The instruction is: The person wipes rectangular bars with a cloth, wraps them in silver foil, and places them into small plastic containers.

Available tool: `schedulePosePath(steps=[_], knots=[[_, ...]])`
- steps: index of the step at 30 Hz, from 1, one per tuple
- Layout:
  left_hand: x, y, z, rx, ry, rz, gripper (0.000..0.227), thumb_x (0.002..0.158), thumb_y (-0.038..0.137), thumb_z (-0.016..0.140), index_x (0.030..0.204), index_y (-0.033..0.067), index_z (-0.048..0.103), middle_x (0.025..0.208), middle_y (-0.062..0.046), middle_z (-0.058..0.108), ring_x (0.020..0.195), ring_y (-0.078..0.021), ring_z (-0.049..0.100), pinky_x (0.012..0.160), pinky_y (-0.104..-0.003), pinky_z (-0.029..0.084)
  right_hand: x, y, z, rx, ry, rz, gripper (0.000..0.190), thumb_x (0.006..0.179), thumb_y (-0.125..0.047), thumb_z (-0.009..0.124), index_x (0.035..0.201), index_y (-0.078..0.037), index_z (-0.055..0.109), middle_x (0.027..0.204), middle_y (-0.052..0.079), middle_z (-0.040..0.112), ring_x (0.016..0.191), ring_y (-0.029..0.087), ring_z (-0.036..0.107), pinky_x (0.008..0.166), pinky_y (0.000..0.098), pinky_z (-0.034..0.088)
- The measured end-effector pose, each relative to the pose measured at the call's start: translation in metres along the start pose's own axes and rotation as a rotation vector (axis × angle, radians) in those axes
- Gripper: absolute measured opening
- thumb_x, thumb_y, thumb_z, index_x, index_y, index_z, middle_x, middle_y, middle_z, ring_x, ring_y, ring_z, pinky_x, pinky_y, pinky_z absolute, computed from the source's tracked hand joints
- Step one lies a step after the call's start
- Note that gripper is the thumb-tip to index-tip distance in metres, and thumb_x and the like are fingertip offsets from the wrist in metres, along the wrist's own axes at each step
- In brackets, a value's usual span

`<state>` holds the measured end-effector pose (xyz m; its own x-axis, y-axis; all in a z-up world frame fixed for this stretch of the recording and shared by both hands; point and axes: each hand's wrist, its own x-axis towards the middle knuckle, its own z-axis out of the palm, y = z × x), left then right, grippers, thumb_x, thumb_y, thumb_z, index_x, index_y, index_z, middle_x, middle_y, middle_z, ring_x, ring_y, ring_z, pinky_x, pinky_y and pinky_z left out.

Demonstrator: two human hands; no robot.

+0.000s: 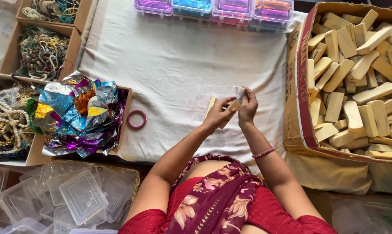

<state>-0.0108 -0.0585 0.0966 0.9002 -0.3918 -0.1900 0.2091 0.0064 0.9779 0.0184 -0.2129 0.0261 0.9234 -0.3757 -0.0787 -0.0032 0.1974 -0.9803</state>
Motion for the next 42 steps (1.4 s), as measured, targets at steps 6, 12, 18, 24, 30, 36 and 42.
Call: schedulePosePath(steps=[6, 12, 18, 24, 30, 36, 42], knots=[[0.021, -0.026, -0.015, -0.620, 0.147, -0.166, 0.054, 0.097, 0.008, 0.045, 0.150, 0.0167, 0.048, 0.129, -0.013, 0.067, 0.101, -0.0176, 0.071, 0.079, -0.029, 0.064, -0.068, -0.030, 0.020, -0.465, -0.219, -0.458, 0.032, 0.106, -0.015, 0.050, 0.135, -0.009, 0.062, 0.142, 0.009, 0.064, 0.097, 0.015, 0.070, 0.077, 0.0295, 0.060], [0.031, -0.071, 0.002, -0.478, 0.022, -0.308, 0.045, 0.106, 0.016, 0.046, 0.150, 0.0096, 0.052, 0.121, -0.018, 0.064, 0.089, -0.0182, 0.070, 0.067, -0.027, 0.063, -0.048, -0.064, 0.028, -0.601, -0.192, -0.939, 0.031, 0.118, -0.024, 0.038, 0.110, -0.005, 0.060, 0.141, 0.020, 0.059, 0.124, 0.041, 0.060, 0.107, 0.0565, 0.043], [0.011, -0.021, -0.017, -0.558, 0.204, -0.246, 0.045, 0.100, 0.022, 0.042, 0.145, 0.0247, 0.049, 0.116, -0.010, 0.067, 0.081, -0.0146, 0.069, 0.058, -0.025, 0.059, -0.045, -0.002, 0.001, -0.311, -0.019, -0.209, 0.044, 0.117, -0.039, 0.046, 0.119, -0.003, 0.071, 0.121, 0.021, 0.075, 0.097, 0.020, 0.070, 0.078, 0.0309, 0.060], [-0.008, -0.011, -0.005, -0.780, 0.077, -0.496, 0.062, 0.107, 0.057, 0.025, 0.133, 0.0088, 0.053, 0.117, -0.010, 0.065, 0.089, -0.0137, 0.072, 0.062, -0.024, 0.061, -0.096, -0.090, 0.058, -0.886, -0.362, -1.288, 0.038, 0.108, -0.032, 0.040, 0.115, -0.010, 0.070, 0.118, 0.011, 0.075, 0.112, 0.028, 0.069, 0.096, 0.0578, 0.050], [0.004, -0.065, -0.010, -0.742, -0.064, -0.324, 0.045, 0.106, 0.037, 0.036, 0.131, 0.0068, 0.058, 0.104, -0.008, 0.071, 0.086, -0.0142, 0.068, 0.063, -0.027, 0.060, -0.022, -0.037, -0.009, -0.797, -0.267, -0.844, 0.022, 0.112, -0.020, 0.052, 0.101, -0.008, 0.067, 0.110, 0.012, 0.075, 0.102, 0.027, 0.070, 0.089, 0.0431, 0.060], [0.022, -0.108, -0.018, -0.959, 0.018, -0.297, 0.043, 0.114, 0.044, 0.040, 0.123, 0.0057, 0.057, 0.105, -0.009, 0.068, 0.088, -0.0175, 0.070, 0.072, -0.028, 0.063, -0.079, -0.030, 0.013, -0.824, -0.586, -1.293, 0.028, 0.112, -0.020, 0.049, 0.133, -0.004, 0.058, 0.144, 0.019, 0.057, 0.137, 0.033, 0.056, 0.121, 0.0527, 0.043], [-0.004, -0.054, -0.005, -0.773, -0.133, -0.180, 0.067, 0.105, 0.071, 0.022, 0.119, 0.0150, 0.055, 0.089, -0.001, 0.068, 0.067, -0.0084, 0.066, 0.038, -0.020, 0.050, -0.059, -0.058, 0.011, -0.899, -0.606, -1.385, 0.055, 0.101, -0.052, 0.045, 0.138, -0.014, 0.058, 0.143, 0.013, 0.057, 0.134, 0.026, 0.053, 0.124, 0.0516, 0.026]])
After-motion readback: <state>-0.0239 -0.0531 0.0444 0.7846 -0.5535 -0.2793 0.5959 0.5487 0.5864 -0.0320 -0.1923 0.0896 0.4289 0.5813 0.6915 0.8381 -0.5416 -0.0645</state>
